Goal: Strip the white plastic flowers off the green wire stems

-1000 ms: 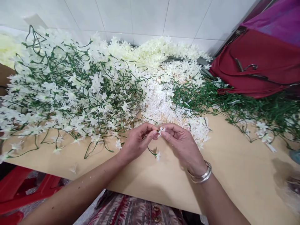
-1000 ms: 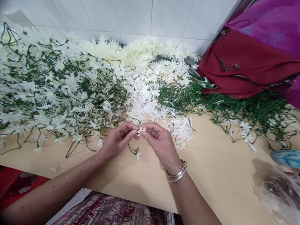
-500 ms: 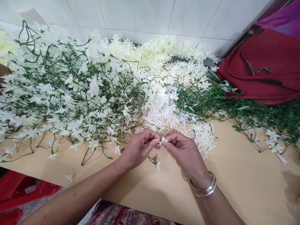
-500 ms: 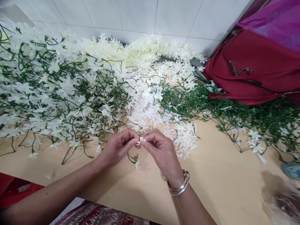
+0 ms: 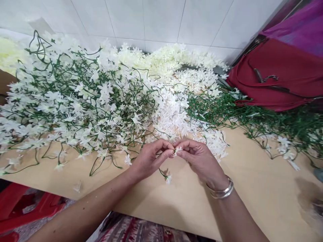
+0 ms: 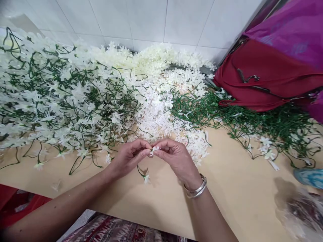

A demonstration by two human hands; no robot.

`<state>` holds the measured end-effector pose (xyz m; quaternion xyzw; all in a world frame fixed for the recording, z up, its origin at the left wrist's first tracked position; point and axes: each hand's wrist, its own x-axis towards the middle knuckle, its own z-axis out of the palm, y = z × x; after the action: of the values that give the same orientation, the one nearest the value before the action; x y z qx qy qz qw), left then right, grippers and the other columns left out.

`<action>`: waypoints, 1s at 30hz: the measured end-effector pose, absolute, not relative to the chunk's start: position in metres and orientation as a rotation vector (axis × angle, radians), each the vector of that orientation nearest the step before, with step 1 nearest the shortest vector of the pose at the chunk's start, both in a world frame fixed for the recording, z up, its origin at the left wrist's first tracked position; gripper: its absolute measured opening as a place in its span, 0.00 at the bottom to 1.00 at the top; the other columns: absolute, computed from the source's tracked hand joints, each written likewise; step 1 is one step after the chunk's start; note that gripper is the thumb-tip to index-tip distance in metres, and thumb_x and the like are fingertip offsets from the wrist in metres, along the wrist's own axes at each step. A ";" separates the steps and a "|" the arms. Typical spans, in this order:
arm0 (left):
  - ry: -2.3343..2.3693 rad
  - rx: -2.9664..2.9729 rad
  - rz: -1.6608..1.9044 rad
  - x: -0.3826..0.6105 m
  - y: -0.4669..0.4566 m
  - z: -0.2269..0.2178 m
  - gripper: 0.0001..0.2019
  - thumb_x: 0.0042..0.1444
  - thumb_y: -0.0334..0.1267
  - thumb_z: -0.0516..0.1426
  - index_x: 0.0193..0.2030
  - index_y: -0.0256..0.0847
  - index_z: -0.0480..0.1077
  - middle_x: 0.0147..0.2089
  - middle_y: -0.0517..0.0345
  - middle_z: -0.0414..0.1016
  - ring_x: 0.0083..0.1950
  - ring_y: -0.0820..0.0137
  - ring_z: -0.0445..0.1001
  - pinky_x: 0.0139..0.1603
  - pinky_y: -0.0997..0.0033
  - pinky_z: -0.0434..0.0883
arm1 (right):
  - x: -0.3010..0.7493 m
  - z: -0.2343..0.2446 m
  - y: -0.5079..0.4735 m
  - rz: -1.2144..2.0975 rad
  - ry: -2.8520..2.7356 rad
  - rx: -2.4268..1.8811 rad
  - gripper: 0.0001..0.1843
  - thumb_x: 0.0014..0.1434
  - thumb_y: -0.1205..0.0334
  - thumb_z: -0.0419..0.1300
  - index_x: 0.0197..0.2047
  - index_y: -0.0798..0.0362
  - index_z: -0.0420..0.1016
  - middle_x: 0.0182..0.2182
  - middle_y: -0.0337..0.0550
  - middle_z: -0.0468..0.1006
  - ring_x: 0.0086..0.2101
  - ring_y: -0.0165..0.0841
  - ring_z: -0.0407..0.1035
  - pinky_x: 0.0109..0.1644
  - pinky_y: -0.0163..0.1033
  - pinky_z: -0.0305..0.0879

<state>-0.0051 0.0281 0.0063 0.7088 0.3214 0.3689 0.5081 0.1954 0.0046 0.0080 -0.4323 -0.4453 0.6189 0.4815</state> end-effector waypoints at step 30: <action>0.712 2.064 1.088 -0.004 0.022 0.011 0.03 0.68 0.32 0.57 0.42 0.39 0.72 0.36 0.56 0.76 0.38 0.70 0.74 0.42 0.71 0.69 | 0.213 0.040 0.023 0.861 -1.319 -1.413 0.07 0.61 0.56 0.68 0.39 0.50 0.79 0.32 0.41 0.80 0.33 0.35 0.74 0.41 0.41 0.72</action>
<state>-0.0037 0.0219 0.0109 0.7945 0.2740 0.4188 0.3439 0.2130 0.0225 0.0403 -0.5818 -0.5432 0.3546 0.4907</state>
